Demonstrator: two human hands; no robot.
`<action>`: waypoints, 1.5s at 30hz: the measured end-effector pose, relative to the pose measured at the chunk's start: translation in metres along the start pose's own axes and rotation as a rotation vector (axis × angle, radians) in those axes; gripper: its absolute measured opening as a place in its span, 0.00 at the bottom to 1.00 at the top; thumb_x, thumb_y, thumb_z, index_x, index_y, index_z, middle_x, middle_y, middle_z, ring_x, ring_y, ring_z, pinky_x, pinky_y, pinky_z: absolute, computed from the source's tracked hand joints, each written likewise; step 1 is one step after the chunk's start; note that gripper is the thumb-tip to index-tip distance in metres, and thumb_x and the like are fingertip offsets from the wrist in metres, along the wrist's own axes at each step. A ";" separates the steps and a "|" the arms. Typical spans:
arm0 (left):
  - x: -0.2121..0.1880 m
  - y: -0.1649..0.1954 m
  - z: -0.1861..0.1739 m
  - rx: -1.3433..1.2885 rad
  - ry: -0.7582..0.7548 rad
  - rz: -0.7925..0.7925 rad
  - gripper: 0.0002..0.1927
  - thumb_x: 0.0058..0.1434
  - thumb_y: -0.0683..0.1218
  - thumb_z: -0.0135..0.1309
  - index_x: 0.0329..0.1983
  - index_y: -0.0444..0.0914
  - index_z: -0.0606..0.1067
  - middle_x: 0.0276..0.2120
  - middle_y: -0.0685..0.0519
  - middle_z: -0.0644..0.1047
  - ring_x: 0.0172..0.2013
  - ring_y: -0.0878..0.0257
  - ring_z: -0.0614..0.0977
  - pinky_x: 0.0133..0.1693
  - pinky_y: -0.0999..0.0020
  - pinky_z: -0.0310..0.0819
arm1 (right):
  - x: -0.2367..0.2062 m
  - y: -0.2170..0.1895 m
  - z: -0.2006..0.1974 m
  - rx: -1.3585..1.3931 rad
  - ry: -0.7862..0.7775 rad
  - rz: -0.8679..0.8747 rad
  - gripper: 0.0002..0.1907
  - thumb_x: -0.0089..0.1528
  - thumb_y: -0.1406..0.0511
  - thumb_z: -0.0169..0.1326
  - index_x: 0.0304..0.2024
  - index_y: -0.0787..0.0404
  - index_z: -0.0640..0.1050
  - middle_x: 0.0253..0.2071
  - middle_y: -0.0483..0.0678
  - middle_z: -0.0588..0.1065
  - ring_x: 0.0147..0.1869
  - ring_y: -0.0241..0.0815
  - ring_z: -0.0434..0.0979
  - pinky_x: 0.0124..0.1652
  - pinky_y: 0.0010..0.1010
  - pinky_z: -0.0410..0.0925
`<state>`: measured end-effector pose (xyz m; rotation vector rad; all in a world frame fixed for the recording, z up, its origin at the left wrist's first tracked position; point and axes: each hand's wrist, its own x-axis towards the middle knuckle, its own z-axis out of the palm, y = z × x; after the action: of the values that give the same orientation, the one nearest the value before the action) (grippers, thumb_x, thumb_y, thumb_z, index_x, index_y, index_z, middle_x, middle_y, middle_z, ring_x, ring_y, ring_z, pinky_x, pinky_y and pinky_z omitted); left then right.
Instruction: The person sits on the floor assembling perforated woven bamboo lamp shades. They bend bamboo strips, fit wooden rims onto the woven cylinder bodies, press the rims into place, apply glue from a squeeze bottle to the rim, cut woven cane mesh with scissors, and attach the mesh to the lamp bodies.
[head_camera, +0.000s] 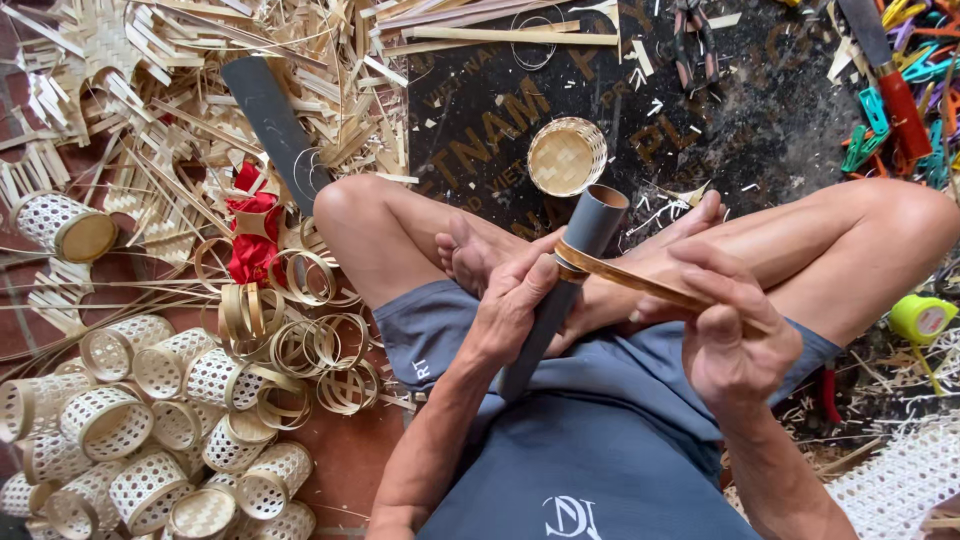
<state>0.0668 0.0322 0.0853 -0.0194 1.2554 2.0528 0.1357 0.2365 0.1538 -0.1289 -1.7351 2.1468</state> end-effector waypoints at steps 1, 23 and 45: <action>-0.001 0.002 0.003 -0.096 -0.083 -0.052 0.31 0.75 0.57 0.45 0.71 0.32 0.65 0.35 0.50 0.78 0.32 0.67 0.79 0.35 0.74 0.75 | -0.007 0.009 -0.009 0.144 0.014 0.101 0.22 0.72 0.55 0.53 0.47 0.71 0.76 0.44 0.49 0.74 0.36 0.38 0.78 0.35 0.31 0.74; -0.003 0.035 0.037 1.363 0.269 0.511 0.27 0.70 0.52 0.56 0.72 0.48 0.69 0.31 0.48 0.74 0.32 0.52 0.79 0.36 0.56 0.74 | 0.025 0.011 0.005 -0.412 -0.135 0.338 0.13 0.70 0.69 0.58 0.56 0.67 0.79 0.41 0.53 0.80 0.42 0.43 0.81 0.43 0.36 0.74; -0.014 -0.037 -0.023 -0.640 -0.566 -0.379 0.32 0.71 0.64 0.49 0.57 0.31 0.73 0.33 0.40 0.78 0.29 0.52 0.80 0.29 0.63 0.75 | 0.042 0.050 0.031 0.236 -0.562 0.285 0.11 0.62 0.73 0.63 0.44 0.69 0.76 0.40 0.54 0.79 0.45 0.42 0.83 0.47 0.34 0.77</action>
<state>0.0905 0.0163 0.0498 0.0246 0.2084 1.8511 0.0757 0.2143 0.1203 0.3433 -1.8032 2.7779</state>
